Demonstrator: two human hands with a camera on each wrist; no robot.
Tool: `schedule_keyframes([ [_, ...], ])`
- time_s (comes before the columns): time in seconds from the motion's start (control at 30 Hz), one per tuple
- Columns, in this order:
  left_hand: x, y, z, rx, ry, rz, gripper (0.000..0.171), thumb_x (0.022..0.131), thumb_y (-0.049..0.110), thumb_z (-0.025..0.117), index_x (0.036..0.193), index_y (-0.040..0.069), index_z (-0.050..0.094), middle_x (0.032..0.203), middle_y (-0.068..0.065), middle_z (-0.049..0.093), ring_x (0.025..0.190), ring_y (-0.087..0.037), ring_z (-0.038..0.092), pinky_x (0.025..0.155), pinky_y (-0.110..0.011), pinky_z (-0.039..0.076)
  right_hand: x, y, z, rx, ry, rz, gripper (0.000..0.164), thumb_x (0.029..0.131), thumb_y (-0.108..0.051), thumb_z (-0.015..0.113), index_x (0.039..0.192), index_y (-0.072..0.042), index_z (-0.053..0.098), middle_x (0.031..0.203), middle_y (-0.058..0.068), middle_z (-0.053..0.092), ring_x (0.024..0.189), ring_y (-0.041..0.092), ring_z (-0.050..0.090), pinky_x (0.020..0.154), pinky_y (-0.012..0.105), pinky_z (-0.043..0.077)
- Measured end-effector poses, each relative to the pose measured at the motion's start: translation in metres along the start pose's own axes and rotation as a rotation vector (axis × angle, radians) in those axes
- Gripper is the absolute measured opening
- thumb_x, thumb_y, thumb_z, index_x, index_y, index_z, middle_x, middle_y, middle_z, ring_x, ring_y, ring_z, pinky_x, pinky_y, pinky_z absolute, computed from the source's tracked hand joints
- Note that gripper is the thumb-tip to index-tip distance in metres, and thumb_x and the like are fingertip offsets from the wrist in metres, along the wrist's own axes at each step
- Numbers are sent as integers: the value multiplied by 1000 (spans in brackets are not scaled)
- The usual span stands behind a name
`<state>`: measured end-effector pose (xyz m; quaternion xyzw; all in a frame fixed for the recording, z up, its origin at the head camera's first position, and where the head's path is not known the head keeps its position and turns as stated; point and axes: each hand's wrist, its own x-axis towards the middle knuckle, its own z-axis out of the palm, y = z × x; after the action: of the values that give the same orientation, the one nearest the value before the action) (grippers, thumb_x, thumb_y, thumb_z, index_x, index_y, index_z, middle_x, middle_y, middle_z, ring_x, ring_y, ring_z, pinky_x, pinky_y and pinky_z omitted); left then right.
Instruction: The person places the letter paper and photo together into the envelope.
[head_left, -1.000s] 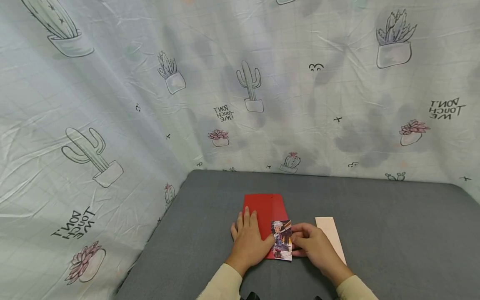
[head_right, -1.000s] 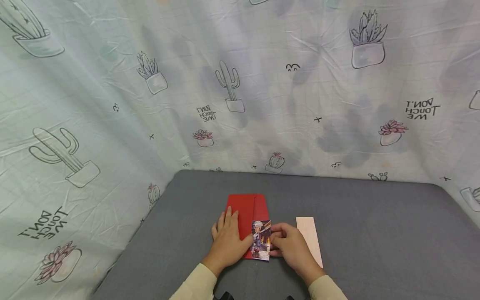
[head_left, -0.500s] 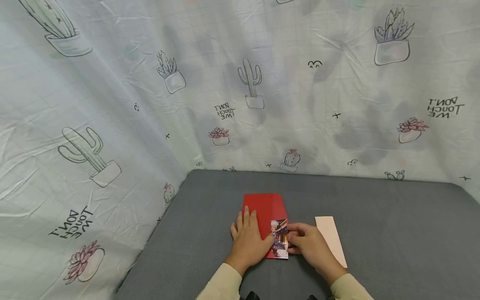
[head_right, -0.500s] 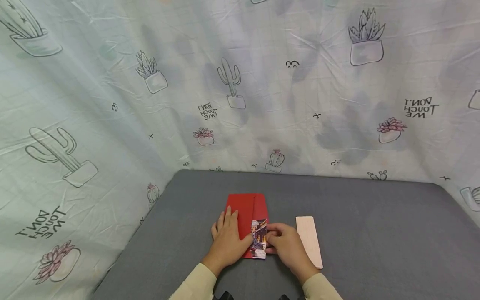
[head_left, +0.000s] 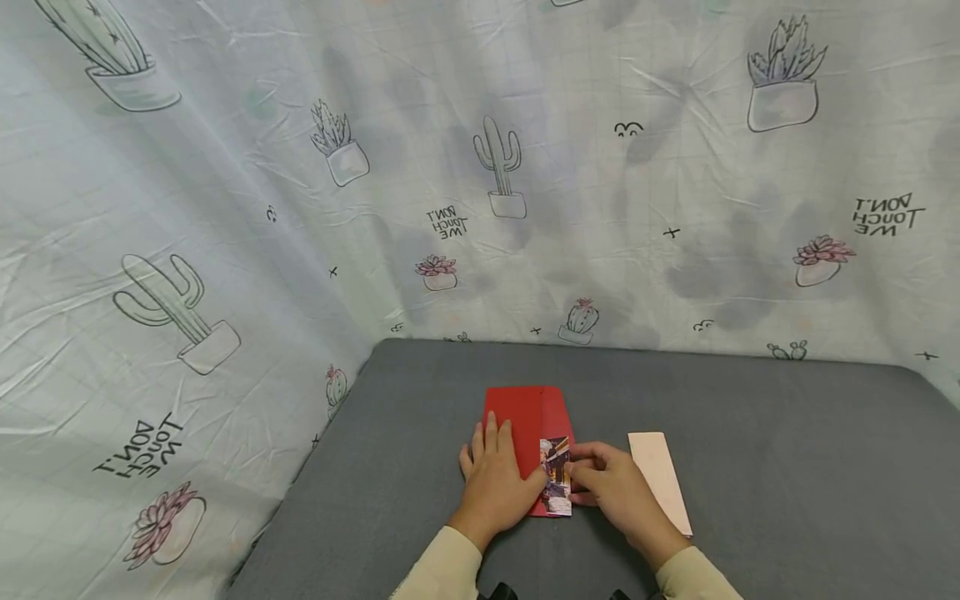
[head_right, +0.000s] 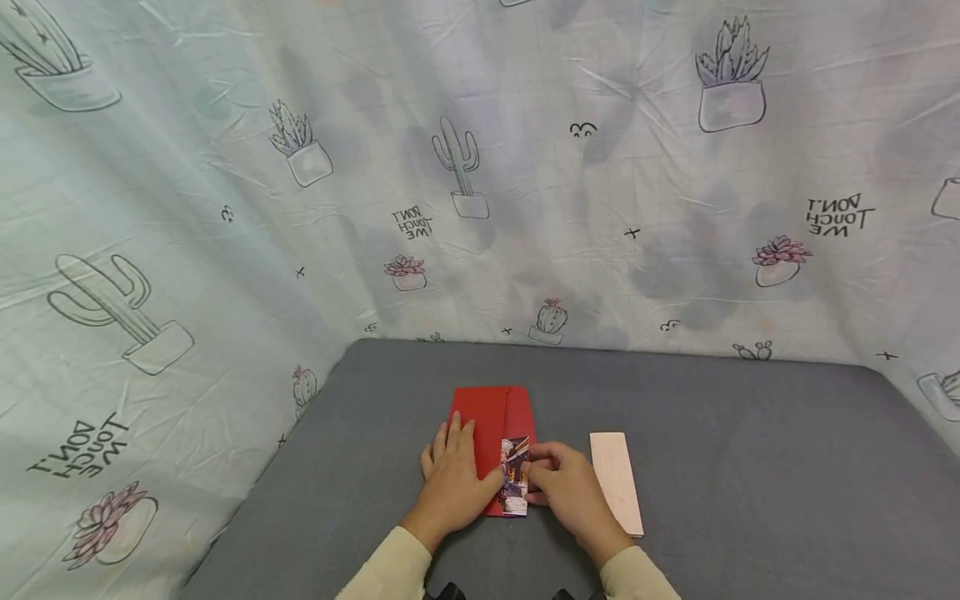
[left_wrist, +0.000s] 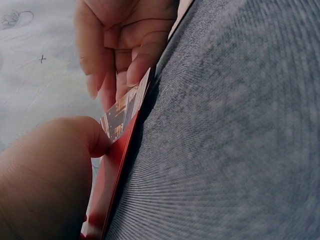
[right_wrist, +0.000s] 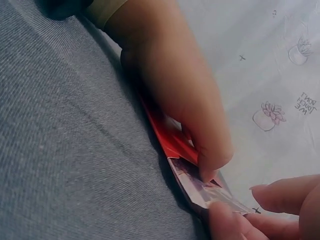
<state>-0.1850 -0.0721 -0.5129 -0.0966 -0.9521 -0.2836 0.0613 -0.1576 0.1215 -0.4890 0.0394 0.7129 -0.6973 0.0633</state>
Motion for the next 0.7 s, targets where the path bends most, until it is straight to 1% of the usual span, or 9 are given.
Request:
schedule_keyframes([
  [0.23, 1, 3, -3, 14, -31, -26, 90, 91, 44, 69, 162, -5, 42, 174, -26, 25, 157, -50, 19, 117, -78, 11, 0, -1, -3, 8, -62, -4, 40, 102, -5, 71, 134, 17, 63, 100, 16, 69, 87, 27, 69, 72, 38, 65],
  [0.3, 2, 2, -2, 16, -30, -25, 91, 91, 44, 69, 162, -6, 42, 174, -27, 25, 157, -51, 19, 117, -78, 11, 0, 0, -2, 3, -73, -5, 41, 103, -7, 71, 135, 17, 62, 101, 15, 69, 88, 26, 69, 72, 39, 65],
  [0.53, 3, 3, -2, 20, -26, -27, 90, 91, 43, 69, 162, -5, 42, 174, -27, 26, 157, -51, 20, 117, -78, 12, 0, -3, -1, -25, -70, -3, 41, 103, -9, 71, 134, 16, 63, 101, 15, 70, 88, 27, 70, 73, 40, 65],
  [0.7, 3, 3, 0, 18, -12, -23, 90, 91, 43, 69, 161, -6, 43, 173, -27, 27, 156, -51, 21, 116, -78, 12, 0, -4, -1, -14, -76, -8, 41, 103, -8, 71, 134, 17, 63, 102, 16, 70, 88, 27, 70, 73, 40, 65],
])
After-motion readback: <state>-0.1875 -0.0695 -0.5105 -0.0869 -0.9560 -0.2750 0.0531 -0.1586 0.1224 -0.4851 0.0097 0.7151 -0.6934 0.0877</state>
